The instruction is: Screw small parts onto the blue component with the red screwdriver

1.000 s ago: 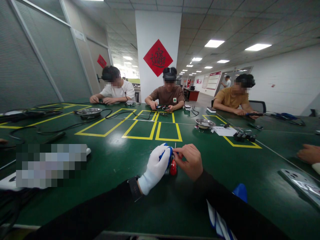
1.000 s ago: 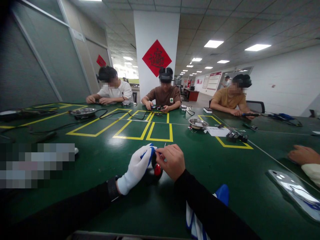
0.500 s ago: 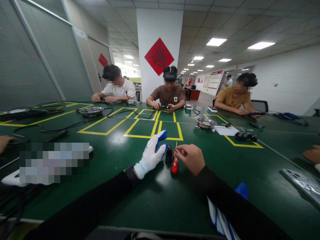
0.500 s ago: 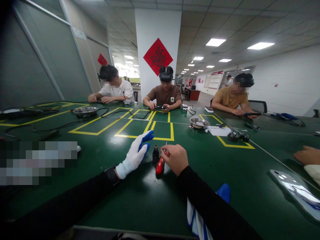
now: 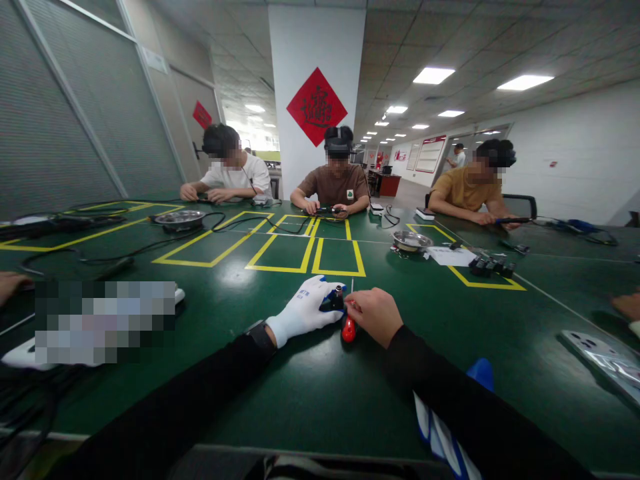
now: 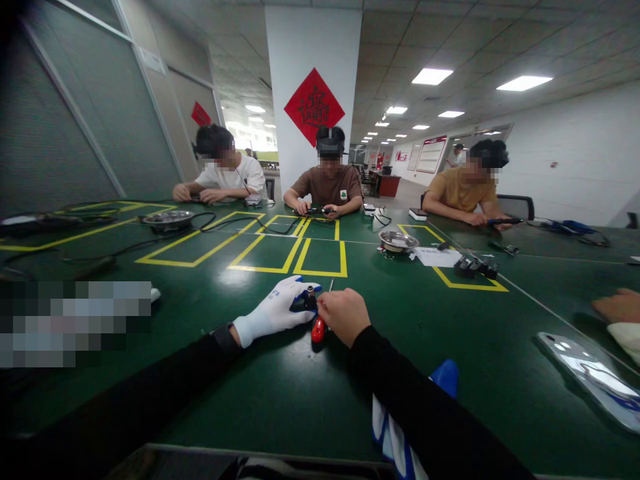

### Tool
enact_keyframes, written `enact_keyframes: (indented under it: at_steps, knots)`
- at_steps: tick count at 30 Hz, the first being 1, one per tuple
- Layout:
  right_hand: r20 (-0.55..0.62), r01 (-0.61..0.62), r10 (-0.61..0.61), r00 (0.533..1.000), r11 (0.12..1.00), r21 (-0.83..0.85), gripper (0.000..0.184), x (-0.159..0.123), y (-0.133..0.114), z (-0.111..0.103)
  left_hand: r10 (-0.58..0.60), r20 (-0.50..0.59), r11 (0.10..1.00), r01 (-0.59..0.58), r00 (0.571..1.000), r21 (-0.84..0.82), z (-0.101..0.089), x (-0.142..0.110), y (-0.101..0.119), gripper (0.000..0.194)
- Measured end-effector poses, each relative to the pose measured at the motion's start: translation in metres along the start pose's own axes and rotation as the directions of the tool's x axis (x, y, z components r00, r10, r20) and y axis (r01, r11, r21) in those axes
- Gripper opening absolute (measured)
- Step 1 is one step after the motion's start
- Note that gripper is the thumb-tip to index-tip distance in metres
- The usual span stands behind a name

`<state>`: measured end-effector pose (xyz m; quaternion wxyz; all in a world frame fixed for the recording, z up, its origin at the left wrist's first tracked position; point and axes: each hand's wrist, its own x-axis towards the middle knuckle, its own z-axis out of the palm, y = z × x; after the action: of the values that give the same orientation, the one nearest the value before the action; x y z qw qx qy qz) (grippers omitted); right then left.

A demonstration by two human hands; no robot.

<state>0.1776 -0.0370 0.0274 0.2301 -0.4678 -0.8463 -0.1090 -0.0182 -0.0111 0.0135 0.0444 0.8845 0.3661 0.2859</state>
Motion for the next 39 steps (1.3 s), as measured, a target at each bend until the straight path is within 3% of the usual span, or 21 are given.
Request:
enact_keyframes:
  at_steps: [10, 20, 39]
  knots:
    - [-0.032, 0.061, -0.061, 0.998, 0.998, -0.019, 0.019, -0.001, 0.002, 0.006, -0.026, 0.01, 0.999, 0.026, 1.0, -0.037, 0.006, 0.0, -0.009, 0.062]
    - [-0.132, 0.171, -0.167, 0.977, 0.985, 0.023, 0.015, 0.002, 0.011, 0.012, 0.047, -0.032, 0.986, -0.052, 0.998, -0.156, 0.009, 0.001, -0.013, 0.058]
    - [-0.084, 0.322, -0.318, 0.944, 0.946, 0.037, 0.014, 0.005, 0.019, 0.004, 0.077, 0.002, 0.982, -0.075, 0.997, -0.176, 0.006, 0.0, -0.008, 0.051]
